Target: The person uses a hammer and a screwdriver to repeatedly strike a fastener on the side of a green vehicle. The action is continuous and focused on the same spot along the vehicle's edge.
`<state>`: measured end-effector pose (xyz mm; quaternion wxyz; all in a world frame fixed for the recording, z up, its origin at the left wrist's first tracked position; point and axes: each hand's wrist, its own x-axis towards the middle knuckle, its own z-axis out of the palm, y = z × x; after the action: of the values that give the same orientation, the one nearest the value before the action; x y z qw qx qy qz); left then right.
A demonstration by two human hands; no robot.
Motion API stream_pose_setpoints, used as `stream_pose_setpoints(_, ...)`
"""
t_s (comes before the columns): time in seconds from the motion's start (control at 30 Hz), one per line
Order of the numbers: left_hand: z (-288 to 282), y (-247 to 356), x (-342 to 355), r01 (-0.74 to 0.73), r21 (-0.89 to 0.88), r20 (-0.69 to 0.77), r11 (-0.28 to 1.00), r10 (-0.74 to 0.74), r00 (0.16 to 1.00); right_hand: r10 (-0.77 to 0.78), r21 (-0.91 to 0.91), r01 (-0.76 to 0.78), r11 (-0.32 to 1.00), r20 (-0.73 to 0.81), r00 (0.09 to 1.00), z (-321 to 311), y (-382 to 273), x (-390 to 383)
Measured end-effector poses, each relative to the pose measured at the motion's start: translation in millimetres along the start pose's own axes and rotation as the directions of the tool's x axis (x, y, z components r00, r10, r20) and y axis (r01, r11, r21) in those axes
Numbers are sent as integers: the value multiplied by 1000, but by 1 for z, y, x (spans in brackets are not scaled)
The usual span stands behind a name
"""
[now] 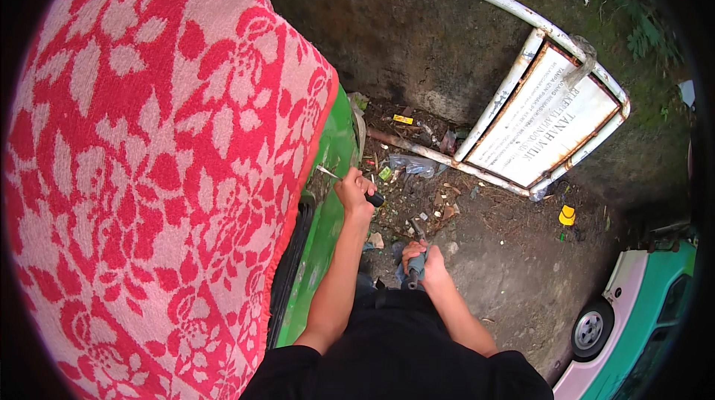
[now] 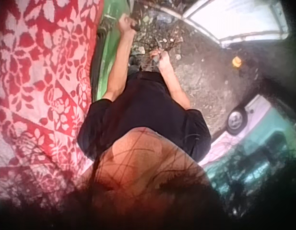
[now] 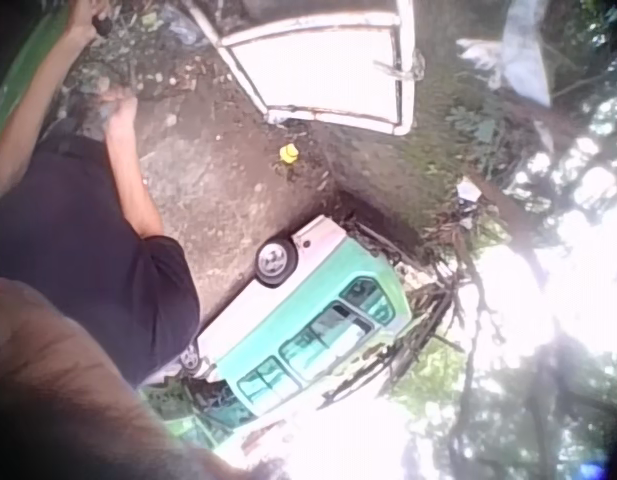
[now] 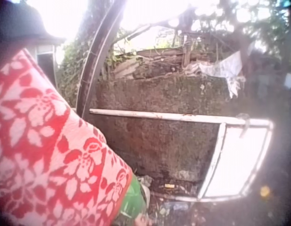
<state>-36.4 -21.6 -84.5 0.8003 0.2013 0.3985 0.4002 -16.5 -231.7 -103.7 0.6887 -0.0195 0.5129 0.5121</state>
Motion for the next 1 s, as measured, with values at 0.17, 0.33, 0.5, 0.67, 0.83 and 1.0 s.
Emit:
stream_pose_setpoints(0.17,-4,-2,1,-16,-4,-8,1000,16,1000,419,-264,-362,894,207,884,16,19,-15)
stream_pose_setpoints(0.33,-1,1,-2,-10,4,-4,1000,10,1000,118,-113,-115,987,25,993,-8,-16,4)
stream_pose_setpoints(0.5,-3,-1,3,-16,-36,-13,999,15,1000,327,-252,-287,924,135,935,14,8,-9)
stream_pose_setpoints(0.67,-8,-3,3,-26,-4,-32,1000,25,999,196,-52,-198,979,-46,980,-5,-18,1)
stream_pose_setpoints(0.83,-6,-2,2,-22,1,-24,1000,22,999,436,-258,-386,886,175,883,17,13,-3)
stream_pose_setpoints(1.0,-7,-3,5,-48,7,-23,999,48,999,226,-142,-214,966,70,972,3,-7,0)
